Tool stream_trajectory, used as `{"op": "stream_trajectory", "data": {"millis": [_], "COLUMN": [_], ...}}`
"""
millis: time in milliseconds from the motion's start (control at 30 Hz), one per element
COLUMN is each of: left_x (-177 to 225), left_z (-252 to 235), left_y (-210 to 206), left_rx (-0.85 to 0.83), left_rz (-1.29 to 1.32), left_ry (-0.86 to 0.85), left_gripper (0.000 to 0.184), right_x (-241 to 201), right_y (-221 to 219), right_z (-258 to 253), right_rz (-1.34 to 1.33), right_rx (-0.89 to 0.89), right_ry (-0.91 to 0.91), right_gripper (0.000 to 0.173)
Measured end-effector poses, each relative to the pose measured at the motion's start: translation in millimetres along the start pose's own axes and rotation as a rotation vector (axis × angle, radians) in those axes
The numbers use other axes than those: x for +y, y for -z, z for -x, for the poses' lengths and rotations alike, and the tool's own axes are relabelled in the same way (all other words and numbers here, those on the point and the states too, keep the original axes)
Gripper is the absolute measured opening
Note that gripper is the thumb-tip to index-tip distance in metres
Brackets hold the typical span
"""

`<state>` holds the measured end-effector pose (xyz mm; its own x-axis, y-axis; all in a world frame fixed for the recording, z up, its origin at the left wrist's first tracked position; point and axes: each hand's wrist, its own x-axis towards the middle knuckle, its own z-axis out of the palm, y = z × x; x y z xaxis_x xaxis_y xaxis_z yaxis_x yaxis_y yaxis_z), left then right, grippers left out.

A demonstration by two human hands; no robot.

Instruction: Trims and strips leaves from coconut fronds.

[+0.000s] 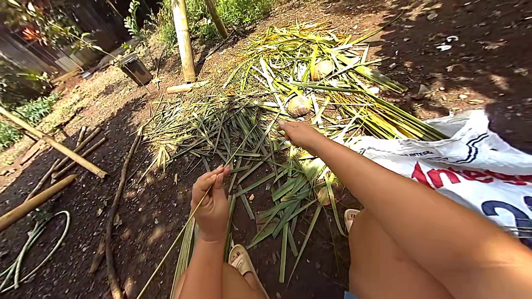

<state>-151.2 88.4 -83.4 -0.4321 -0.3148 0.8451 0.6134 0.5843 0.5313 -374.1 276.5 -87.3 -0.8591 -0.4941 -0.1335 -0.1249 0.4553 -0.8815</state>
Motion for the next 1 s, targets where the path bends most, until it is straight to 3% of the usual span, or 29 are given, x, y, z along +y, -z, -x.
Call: {"op": "stream_trajectory", "data": {"millis": [100,233,467,567,667,733,800,867,967,1000], "left_x": [-3.1,-1.7,7.6,9.9,10.0,8.7,4.7,0.1,-0.7,-0.8], "left_z": [1.1,2.5,1.1,-3.6,-14.0,-13.6,-7.5,-1.8,-6.6,-9.9], "left_y": [-6.4,-15.2,-13.4,-8.3,5.3,13.5,11.3,4.2,-3.5,-3.9], "left_rx": [0.023,0.035,0.074,0.143,0.252,0.188,0.019,-0.078,0.028,0.064], "left_rz": [0.039,0.121,0.234,0.244,0.164,0.049,-0.054,-0.061,0.018,0.045], "left_ry": [0.036,0.073,0.145,0.172,0.197,0.319,0.505,0.603,0.678,0.709], "left_gripper": [0.014,0.013,0.012,0.012,0.017,0.014,0.011,0.013,0.007,0.005], "right_x": [-25.6,-40.5,-29.3,-21.0,-7.0,12.7,21.7,7.6,-11.5,-14.8], "right_y": [-23.6,-38.7,-22.6,-1.3,27.4,35.4,30.3,12.9,-22.2,-30.4], "right_z": [33.6,55.0,40.7,29.2,8.1,-4.7,-6.3,11.8,36.5,43.9], "right_rz": [-0.675,-0.93,-1.003,-1.0,-0.763,-0.234,0.121,0.223,0.238,0.299], "right_rx": [-0.284,-0.621,-0.465,-0.244,0.124,0.206,0.133,-0.074,-0.422,-0.469], "right_ry": [-0.004,-0.019,-0.068,-0.123,-0.205,-0.129,0.03,0.234,0.434,0.488], "right_gripper": [0.041,0.035,0.025,0.024,0.025,0.037,0.034,0.029,0.047,0.042]}}
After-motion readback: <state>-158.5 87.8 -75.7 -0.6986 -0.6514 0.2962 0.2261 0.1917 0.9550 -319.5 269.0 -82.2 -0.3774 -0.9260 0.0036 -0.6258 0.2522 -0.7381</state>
